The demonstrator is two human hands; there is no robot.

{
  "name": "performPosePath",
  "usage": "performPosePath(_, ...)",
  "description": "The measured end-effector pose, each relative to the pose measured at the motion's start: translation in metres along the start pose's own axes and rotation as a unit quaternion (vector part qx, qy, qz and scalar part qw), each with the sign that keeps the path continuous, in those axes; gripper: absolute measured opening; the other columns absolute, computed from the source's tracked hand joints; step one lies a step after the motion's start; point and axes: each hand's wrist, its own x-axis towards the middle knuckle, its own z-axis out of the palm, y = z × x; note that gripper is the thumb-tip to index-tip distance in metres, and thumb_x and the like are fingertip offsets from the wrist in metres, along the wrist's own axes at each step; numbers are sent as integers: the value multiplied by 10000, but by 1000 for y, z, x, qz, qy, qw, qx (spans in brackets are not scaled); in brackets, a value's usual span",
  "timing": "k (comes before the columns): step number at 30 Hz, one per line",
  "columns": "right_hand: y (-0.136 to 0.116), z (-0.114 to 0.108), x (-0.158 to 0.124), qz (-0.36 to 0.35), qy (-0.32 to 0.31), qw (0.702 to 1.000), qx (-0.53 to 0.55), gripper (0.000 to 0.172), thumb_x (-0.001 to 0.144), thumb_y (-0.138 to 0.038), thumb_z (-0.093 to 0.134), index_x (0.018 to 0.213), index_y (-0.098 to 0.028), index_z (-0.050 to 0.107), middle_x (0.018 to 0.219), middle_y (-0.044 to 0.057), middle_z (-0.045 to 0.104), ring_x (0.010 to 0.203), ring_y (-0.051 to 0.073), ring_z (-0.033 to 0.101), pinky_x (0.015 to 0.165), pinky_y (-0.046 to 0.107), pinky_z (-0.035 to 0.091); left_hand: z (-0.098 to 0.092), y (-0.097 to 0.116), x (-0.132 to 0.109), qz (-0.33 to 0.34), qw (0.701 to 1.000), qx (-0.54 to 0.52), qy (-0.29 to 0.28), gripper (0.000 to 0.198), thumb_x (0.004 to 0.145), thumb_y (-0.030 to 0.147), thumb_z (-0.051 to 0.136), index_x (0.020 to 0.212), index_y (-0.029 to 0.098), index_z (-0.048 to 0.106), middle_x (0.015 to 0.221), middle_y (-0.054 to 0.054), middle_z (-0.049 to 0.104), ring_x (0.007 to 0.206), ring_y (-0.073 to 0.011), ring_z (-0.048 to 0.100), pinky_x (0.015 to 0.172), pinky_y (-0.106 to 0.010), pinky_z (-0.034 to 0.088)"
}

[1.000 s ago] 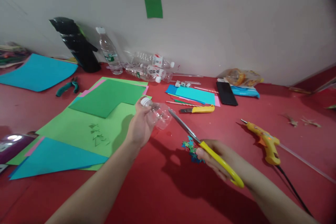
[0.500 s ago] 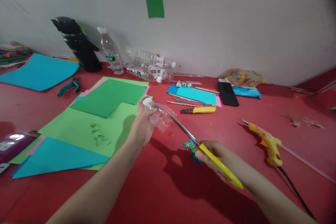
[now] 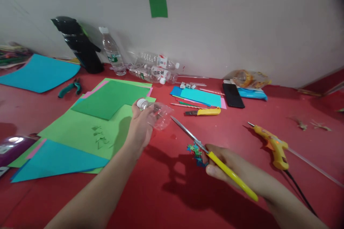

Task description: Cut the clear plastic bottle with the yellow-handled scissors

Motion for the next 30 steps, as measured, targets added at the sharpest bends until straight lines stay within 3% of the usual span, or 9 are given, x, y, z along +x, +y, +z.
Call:
performPosePath(5,-5,4,2,12,-7,1000,6,561,873,-764,407,795,-209,431,731,-26,388,637,133,330,533,253,281,-1,-6,-1,18,1000,10,-4,377,746,186,664,978,255,374,835,31,655,805,-156,675,756,-328,533)
performPosePath(17,-10,16,4,-15,-26,990,134,575,843,-786,453,730,-225,393,566,-87,335,456,78,318,422,228,218,2,-13,-8,45,996,77,-17,431,761,214,647,1085,263,367,835,33,633,818,-157,672,727,-305,526)
performPosePath(30,-10,21,4,-2,-8,988,156,595,833,-809,432,697,-232,375,518,-98,343,415,65,311,390,214,227,4,-13,-12,55,994,92,-27,452,793,208,629,1156,267,367,872,30,636,845,-153,680,848,-360,534)
